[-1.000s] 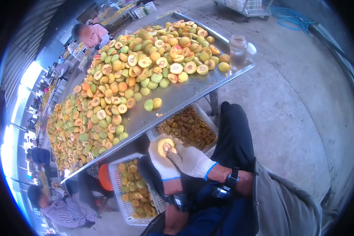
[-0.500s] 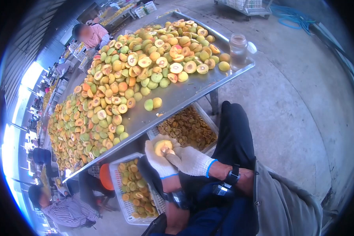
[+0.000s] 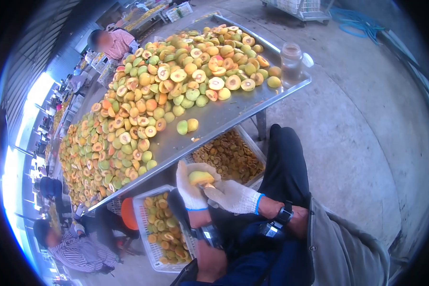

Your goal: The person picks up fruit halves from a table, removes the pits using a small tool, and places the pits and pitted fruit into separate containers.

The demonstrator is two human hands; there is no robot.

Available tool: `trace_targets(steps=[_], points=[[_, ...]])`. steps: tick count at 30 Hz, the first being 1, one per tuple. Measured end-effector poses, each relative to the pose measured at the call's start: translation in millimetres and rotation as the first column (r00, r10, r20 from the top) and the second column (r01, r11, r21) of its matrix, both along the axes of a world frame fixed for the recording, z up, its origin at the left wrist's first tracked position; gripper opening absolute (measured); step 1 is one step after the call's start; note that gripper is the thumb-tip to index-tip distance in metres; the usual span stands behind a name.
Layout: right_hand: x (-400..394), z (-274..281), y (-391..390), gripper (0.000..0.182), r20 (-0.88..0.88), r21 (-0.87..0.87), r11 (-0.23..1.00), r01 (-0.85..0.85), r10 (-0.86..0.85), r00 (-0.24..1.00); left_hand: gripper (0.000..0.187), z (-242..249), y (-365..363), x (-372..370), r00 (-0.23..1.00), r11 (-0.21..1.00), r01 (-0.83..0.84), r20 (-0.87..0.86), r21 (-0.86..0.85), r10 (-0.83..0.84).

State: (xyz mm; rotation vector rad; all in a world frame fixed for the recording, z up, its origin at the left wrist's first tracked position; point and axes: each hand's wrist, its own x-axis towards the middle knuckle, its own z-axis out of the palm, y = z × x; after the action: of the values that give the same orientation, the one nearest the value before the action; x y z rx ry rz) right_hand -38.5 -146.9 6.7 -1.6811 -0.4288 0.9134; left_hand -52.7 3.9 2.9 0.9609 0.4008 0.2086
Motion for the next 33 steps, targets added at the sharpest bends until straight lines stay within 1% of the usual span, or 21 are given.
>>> trace_targets(steps=[3,5,6,7,8,9,11,12,14,15,16,17,18,19,20,24,26,27,30,32,33], points=[[-0.7,4.0,-1.3,0.055,0.053,0.023,0.999,-0.026,0.025,0.998,0.066,-0.1,1.5,-1.9,1.0,1.0,0.029,0.009,0.005,-0.029],[1.1,9.0,-1.6,0.056,-0.253,-0.037,0.998,-0.055,0.044,0.966,0.068,0.9,2.2,-4.1,0.996,0.984,0.042,0.066,0.176,-0.054],[-0.3,1.2,0.3,0.056,-0.252,-0.038,0.998,-0.058,0.047,0.967,0.068,0.3,2.9,-5.3,0.996,0.984,0.038,0.067,0.175,-0.05],[-2.1,-4.0,3.8,0.056,-0.042,0.047,0.998,-0.035,0.037,0.998,0.069,-0.9,3.3,-6.7,0.994,0.983,0.037,0.096,0.179,-0.055],[-3.0,-6.2,5.7,0.056,0.168,0.134,0.991,-0.029,0.006,0.986,0.071,-2.0,3.6,-7.7,0.99,0.982,0.037,0.126,0.184,-0.061],[-2.9,-8.0,4.2,0.056,0.17,0.134,0.991,-0.029,0.006,0.985,0.071,-3.4,3.7,-8.1,0.99,0.982,0.037,0.128,0.183,-0.061],[-1.5,-1.7,0.6,0.056,-0.119,0.004,0.999,-0.053,0.053,0.992,0.072,-6.8,4.2,-8.4,0.99,0.979,0.02,0.13,0.205,-0.048],[-0.5,-0.1,0.5,0.056,-0.119,0.003,0.998,-0.055,0.055,0.991,0.072,-7.4,4.6,-8.2,0.99,0.979,0.018,0.13,0.204,-0.046],[1.2,1.6,0.1,0.056,-0.193,0.002,0.997,-0.079,0.077,0.978,0.072,-7.9,5.2,-7.2,0.988,0.975,0.025,0.143,0.22,-0.058],[-0.9,-10.3,2.8,0.056,-0.192,0.002,0.997,-0.079,0.078,0.978,0.072,-9.1,5.0,-6.7,0.988,0.975,0.025,0.144,0.22,-0.057],[-5.2,-32.6,8.2,0.057,0.111,0.095,0.995,-0.005,-0.006,0.994,0.071,-10.7,4.6,-6.2,0.993,0.986,0.023,0.111,0.162,-0.042],[-5.7,-30.2,12.2,0.058,0.395,0.205,0.978,0.039,-0.119,0.911,0.071,-11.4,4.0,-5.6,0.997,0.994,0.021,0.077,0.105,-0.029],[-2.7,-26.2,9.2,0.058,0.397,0.206,0.978,0.039,-0.12,0.91,0.071,-11.0,3.4,-4.3,0.996,0.994,0.021,0.079,0.106,-0.03],[1.7,-20.2,3.1,0.058,0.065,0.102,0.995,-0.007,0.0,0.998,0.071,-10.9,2.8,-3.7,0.997,0.986,0.022,0.073,0.165,-0.034],[4.8,-9.0,-0.5,0.057,-0.285,0.019,0.996,-0.086,0.088,0.954,0.071,-11.1,2.5,-3.5,0.997,0.975,0.022,0.067,0.223,-0.038],[7.4,0.0,-4.7,0.056,-0.316,0.025,0.992,-0.123,0.124,0.94,0.074,-13.4,5.5,-5.3,0.985,0.957,0.061,0.14,0.282,-0.104],[10.3,-3.6,-7.7,0.053,-0.394,0.072,0.984,-0.166,0.181,0.901,0.077,-12.8,8.4,-2.8,0.96,0.925,0.113,0.2,0.364,-0.196],[11.9,-5.1,-9.4,0.053,-0.394,0.072,0.983,-0.166,0.181,0.901,0.077,-11.9,9.0,-2.0,0.96,0.924,0.113,0.2,0.365,-0.196],[13.8,-7.3,-12.3,0.05,-0.407,0.146,0.968,-0.201,0.245,0.88,0.078,-6.6,7.5,1.1,0.932,0.892,0.148,0.24,0.428,-0.27],[11.6,-7.9,-12.7,0.048,-0.198,0.102,0.979,-0.176,0.193,0.961,0.071,-1.8,3.6,2.1,0.955,0.843,0.141,0.152,0.519,-0.253],[13.4,-7.1,-14.5,0.048,-0.198,0.103,0.979,-0.173,0.191,0.961,0.071,-2.2,3.0,3.0,0.955,0.842,0.142,0.152,0.521,-0.256]])
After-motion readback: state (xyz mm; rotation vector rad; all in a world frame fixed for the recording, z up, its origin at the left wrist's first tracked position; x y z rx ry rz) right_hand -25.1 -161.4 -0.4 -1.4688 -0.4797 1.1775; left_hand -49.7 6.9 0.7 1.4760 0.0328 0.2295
